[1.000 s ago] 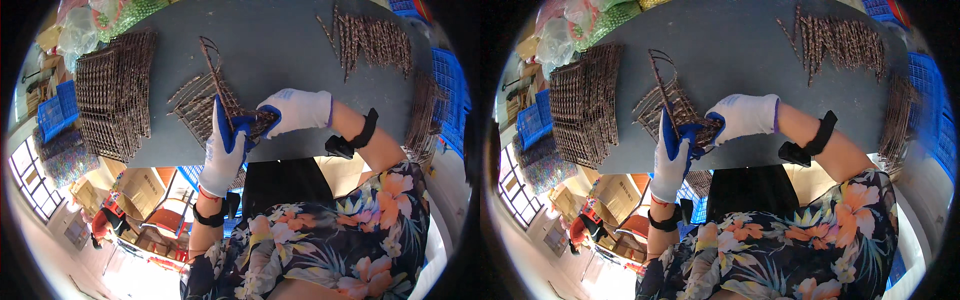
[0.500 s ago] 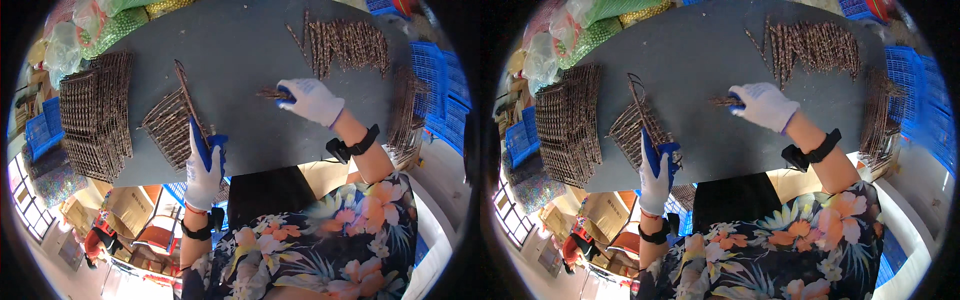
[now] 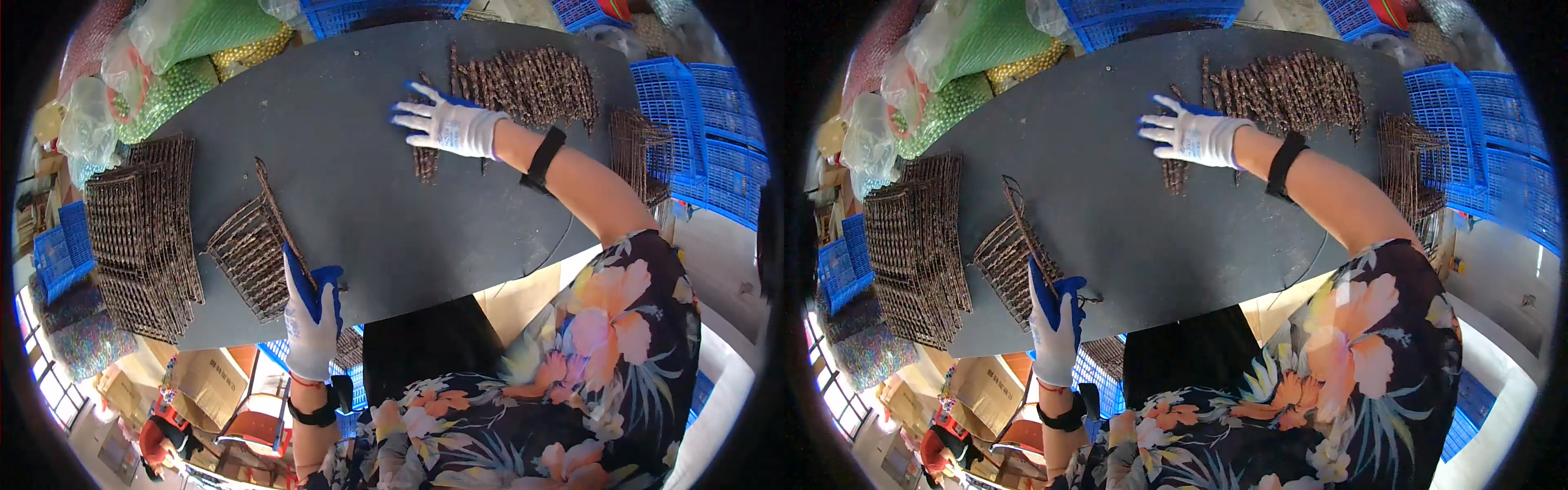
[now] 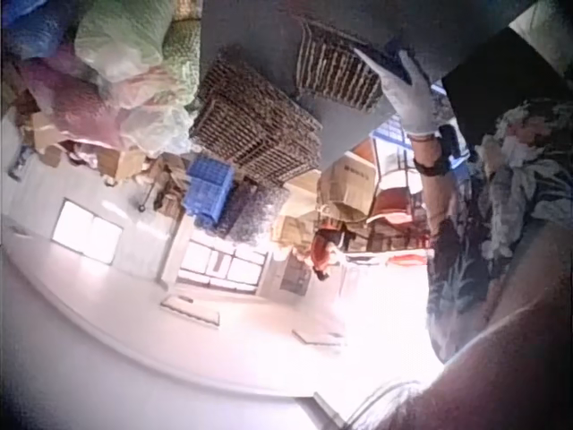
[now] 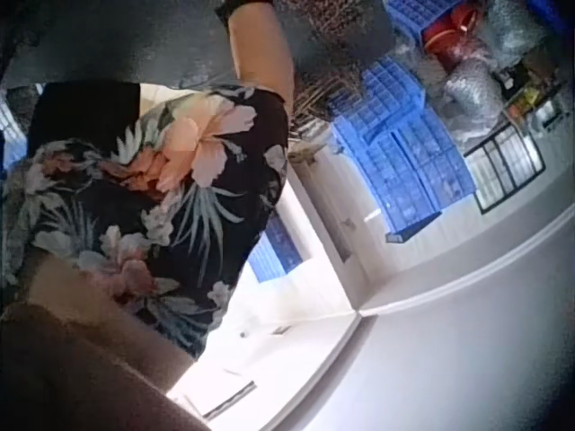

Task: The person assembles small rectangular wire frames by hand. They pick up individual wire sticks and interlock them into a grid pattern on a table, then stack the completed frames. The process is repeated for multiple units.

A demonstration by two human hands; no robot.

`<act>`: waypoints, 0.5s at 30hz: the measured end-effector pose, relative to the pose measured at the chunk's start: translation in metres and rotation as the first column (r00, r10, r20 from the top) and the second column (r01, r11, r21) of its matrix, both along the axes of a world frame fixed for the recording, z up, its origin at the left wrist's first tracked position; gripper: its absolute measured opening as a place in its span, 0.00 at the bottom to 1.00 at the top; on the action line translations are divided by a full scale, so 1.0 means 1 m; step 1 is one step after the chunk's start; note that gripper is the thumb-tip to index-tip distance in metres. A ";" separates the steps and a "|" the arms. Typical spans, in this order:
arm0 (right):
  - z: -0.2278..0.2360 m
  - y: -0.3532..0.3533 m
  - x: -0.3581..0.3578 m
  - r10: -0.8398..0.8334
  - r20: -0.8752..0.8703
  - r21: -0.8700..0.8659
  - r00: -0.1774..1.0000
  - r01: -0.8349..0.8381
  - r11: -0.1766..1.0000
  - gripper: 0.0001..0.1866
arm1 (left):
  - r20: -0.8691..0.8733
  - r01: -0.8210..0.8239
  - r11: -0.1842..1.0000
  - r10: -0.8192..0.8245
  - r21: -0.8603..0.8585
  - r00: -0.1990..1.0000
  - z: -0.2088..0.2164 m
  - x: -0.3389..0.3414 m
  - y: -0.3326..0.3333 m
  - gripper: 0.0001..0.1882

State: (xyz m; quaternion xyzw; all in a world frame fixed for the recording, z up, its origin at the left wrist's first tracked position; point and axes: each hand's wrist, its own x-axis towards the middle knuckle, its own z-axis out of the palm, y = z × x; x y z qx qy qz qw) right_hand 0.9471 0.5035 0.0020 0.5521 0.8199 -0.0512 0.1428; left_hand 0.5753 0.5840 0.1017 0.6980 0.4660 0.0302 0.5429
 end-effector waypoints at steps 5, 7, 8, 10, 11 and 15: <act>0.007 -0.025 0.041 -0.079 0.134 -0.016 0.988 0.082 0.997 0.22 | 0.054 0.064 0.996 -0.067 0.058 0.996 -0.002 -0.005 0.002 0.38; 0.009 -0.036 0.044 -0.148 0.241 -0.019 0.959 0.157 0.987 0.28 | 0.040 0.057 0.998 -0.059 0.041 0.997 0.005 -0.002 0.002 0.38; 0.021 -0.033 0.029 -0.182 0.280 -0.020 0.942 0.195 0.981 0.29 | 0.058 0.031 0.999 -0.033 0.029 0.998 0.006 -0.003 0.001 0.38; 0.041 -0.035 -0.008 -0.331 0.118 -0.025 0.936 0.336 0.942 0.29 | 0.092 0.005 1.000 -0.004 -0.002 0.996 0.006 -0.003 0.004 0.38; 0.046 -0.036 -0.031 -0.397 0.027 -0.036 0.917 0.398 0.917 0.29 | 0.072 -0.015 0.999 0.017 -0.030 0.997 0.012 -0.003 0.005 0.38; 0.040 -0.037 -0.137 -0.547 -0.621 -0.309 0.561 0.466 0.829 0.33 | 0.078 -0.133 0.985 0.142 -0.111 0.987 0.017 -0.005 0.011 0.36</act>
